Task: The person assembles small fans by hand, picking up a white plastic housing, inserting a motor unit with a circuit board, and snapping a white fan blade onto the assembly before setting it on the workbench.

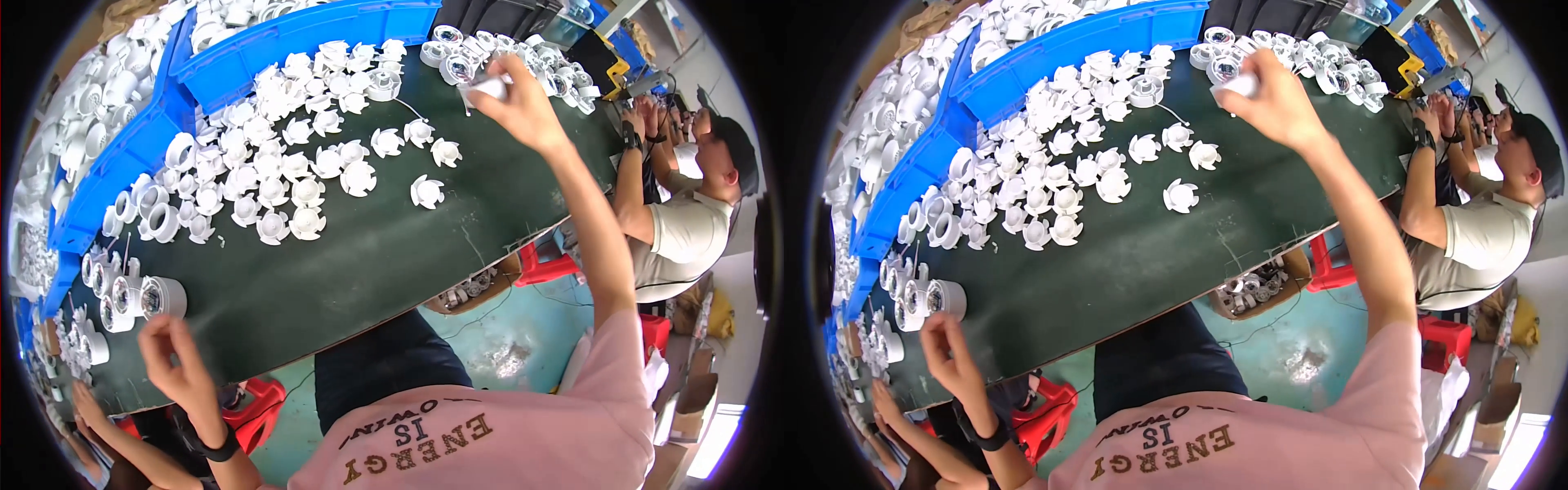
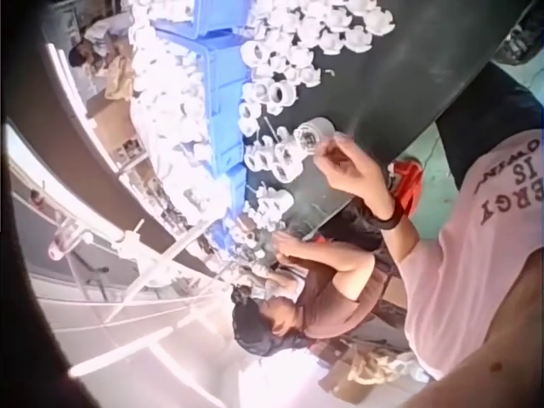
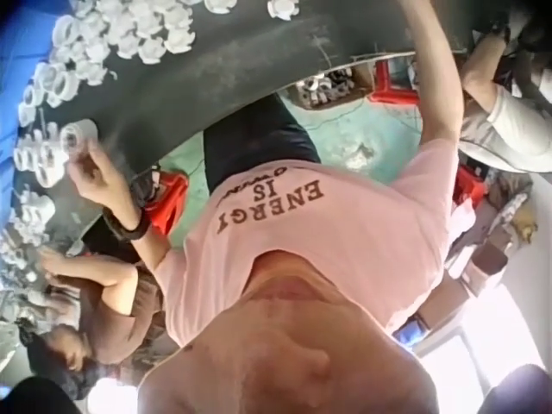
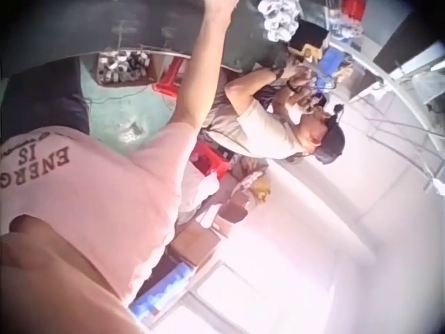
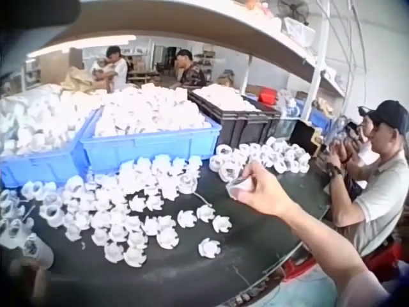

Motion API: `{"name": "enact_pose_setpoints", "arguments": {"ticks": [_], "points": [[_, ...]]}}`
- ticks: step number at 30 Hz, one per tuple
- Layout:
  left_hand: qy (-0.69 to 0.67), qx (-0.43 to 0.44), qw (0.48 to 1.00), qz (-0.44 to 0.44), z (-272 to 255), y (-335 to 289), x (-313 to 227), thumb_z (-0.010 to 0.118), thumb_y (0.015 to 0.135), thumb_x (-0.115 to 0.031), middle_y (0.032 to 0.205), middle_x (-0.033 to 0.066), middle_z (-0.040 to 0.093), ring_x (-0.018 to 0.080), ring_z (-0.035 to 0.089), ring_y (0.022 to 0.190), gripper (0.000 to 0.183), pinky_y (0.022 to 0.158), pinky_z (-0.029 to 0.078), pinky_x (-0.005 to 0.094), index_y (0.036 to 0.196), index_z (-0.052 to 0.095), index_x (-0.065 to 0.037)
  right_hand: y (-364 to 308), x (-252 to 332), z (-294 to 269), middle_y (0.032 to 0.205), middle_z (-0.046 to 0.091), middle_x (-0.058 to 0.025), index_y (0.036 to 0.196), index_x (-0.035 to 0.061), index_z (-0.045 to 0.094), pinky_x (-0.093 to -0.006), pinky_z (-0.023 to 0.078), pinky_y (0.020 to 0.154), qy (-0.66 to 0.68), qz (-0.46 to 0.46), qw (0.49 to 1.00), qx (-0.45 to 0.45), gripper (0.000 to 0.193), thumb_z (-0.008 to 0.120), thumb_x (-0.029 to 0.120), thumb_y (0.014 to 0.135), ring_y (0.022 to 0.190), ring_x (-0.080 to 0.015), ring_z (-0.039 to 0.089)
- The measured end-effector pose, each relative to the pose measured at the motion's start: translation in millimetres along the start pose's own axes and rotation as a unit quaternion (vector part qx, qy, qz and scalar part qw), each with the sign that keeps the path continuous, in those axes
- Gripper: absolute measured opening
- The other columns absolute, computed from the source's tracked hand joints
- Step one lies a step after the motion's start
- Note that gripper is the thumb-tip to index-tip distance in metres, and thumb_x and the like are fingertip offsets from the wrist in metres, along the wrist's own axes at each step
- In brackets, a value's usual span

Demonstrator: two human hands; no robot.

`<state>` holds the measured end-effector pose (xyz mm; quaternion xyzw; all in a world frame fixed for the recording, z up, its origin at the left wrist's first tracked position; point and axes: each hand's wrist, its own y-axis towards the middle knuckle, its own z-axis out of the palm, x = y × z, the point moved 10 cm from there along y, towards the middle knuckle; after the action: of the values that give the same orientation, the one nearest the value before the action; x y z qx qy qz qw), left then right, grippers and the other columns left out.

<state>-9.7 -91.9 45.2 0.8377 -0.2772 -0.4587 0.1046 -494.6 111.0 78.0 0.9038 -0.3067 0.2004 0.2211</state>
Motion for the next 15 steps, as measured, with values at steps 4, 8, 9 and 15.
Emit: {"name": "enact_pose_setpoints", "arguments": {"ticks": [4,8,9,15], "points": [[0.064,0.086,0.992,0.071,49.5,-8.4,-18.5,0.06,0.086,-0.007,0.125,0.0197,0.051,0.031,0.048,0.117,0.042,0.099,0.035,0.0392,0.125,0.048,0.002,-59.2,-22.4,38.2,0.113,0.055,-0.0094,0.11,0.0027,0.048,-0.0295,0.043,0.09,0.336,0.004,0.942,0.009,0.024,0.053,0.021,0.096,0.103,-0.015,0.053],[0.089,0.08,0.991,0.066,62.7,-20.2,-29.3,0.059,0.086,-0.006,0.129,0.0202,0.047,0.0342,0.043,0.122,0.045,0.104,0.031,0.0422,0.128,0.046,0.003,-71.6,3.1,57.2,0.125,0.049,-0.0121,0.139,0.004,0.037,-0.031,0.031,0.103,0.266,-0.024,0.963,0.032,0.047,0.041,0.03,0.101,0.118,-0.0191,0.045],[0.1,0.078,0.989,0.071,62.8,-21.7,-30.2,0.059,0.086,-0.006,0.128,0.0196,0.048,0.0345,0.043,0.122,0.043,0.103,0.031,0.0423,0.127,0.047,0.002,-72.0,7.6,56.4,0.127,0.048,-0.013,0.139,0.0038,0.039,-0.0315,0.03,0.104,0.228,-0.053,0.972,0.025,0.047,0.041,0.03,0.101,0.12,-0.0203,0.044],[0.111,0.097,0.988,0.054,66.9,-23.0,-24.7,0.059,0.085,-0.006,0.127,0.0171,0.05,0.0345,0.044,0.121,0.036,0.101,0.033,0.0423,0.12,0.052,0.001,-75.0,13.7,62.4,0.129,0.044,-0.0155,0.136,0.0023,0.043,-0.0327,0.03,0.104,0.141,-0.104,0.984,0.023,0.045,0.042,0.029,0.1,0.121,-0.025,0.043]]}}
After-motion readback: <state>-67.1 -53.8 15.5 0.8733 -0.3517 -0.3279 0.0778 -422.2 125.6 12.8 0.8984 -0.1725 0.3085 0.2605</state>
